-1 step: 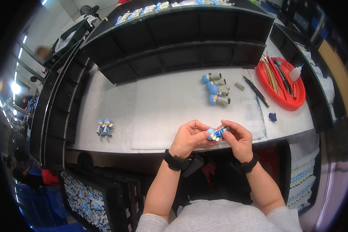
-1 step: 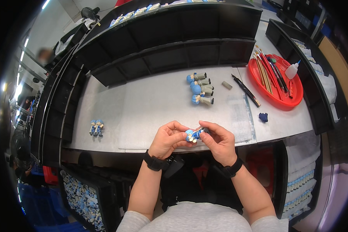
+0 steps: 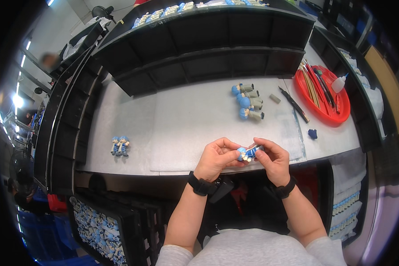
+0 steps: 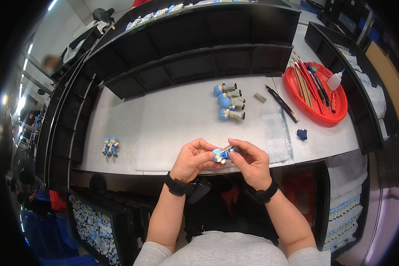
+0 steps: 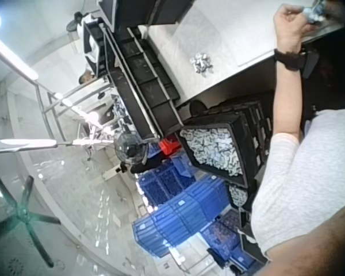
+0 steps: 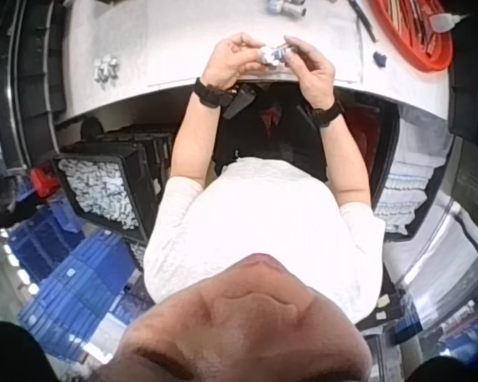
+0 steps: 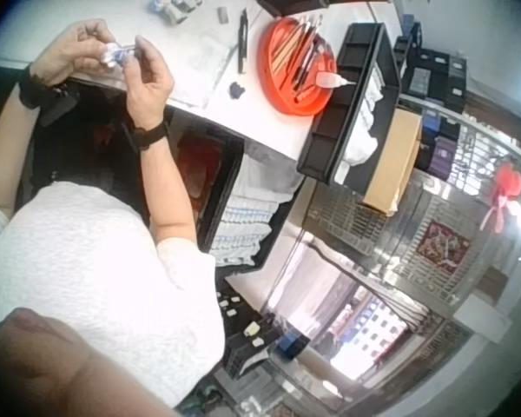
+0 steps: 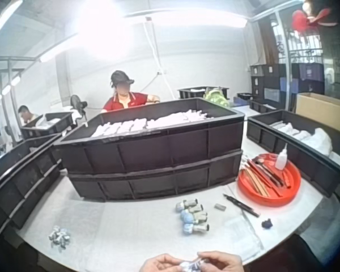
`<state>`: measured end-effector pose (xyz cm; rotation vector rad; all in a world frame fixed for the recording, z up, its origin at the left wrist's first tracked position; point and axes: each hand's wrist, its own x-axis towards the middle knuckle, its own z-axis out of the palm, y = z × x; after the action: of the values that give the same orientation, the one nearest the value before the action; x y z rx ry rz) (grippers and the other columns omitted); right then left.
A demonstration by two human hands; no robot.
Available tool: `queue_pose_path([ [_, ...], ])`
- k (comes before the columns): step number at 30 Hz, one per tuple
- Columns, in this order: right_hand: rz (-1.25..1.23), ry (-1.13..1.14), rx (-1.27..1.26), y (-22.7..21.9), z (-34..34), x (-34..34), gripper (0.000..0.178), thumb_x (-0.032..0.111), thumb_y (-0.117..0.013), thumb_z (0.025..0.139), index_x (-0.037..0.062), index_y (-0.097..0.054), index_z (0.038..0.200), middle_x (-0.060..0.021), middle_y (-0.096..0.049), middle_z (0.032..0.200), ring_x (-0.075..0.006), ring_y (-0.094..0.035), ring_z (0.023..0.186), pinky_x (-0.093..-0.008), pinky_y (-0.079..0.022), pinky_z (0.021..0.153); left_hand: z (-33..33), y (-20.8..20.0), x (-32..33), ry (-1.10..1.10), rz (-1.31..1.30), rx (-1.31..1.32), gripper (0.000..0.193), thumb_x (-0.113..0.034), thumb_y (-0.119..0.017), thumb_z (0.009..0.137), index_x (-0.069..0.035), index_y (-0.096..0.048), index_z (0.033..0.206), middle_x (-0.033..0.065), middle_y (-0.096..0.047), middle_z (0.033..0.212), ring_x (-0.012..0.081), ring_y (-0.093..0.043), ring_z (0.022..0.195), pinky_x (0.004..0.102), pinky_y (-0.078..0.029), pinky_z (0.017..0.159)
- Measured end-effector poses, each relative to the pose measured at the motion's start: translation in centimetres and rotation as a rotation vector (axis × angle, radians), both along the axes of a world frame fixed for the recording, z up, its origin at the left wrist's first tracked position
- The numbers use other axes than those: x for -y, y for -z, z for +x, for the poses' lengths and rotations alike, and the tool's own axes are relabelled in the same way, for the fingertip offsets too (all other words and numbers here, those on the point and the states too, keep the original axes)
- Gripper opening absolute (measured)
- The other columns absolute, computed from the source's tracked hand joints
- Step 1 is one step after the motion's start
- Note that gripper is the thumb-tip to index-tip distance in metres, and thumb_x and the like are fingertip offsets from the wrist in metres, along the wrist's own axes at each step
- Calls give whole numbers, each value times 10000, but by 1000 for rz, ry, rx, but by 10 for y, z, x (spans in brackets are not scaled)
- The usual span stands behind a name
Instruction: Glue and assemble small plastic figurine parts at a manufacturing workbench.
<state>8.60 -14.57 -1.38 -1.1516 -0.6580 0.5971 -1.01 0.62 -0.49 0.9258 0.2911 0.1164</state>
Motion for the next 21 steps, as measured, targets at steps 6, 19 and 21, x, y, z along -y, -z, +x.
queue_pose_path([
  [6,14,-15,1,0,0,1,294,-11,-565,796,-43,-520,1085,-90,-569,972,-125,-534,900,-235,-425,793,0,1,3,-29,28,1,95,41,-534,772,47,-505,863,205,-585,916,243,-621,777,321,-551,680],
  [19,3,-4,37,1,1,0,275,-25,-570,782,-30,-546,1056,-94,-573,944,-122,-536,862,-230,-428,761,0,2,6,-60,82,-16,73,65,-520,769,56,-499,838,201,-582,904,236,-620,773,323,-554,685],
  [21,0,-2,45,1,1,1,273,-24,-572,781,-28,-550,1053,-93,-573,940,-120,-536,854,-228,-428,753,0,3,6,-57,76,-17,72,68,-519,769,57,-499,837,201,-582,904,235,-620,775,323,-554,686],
])
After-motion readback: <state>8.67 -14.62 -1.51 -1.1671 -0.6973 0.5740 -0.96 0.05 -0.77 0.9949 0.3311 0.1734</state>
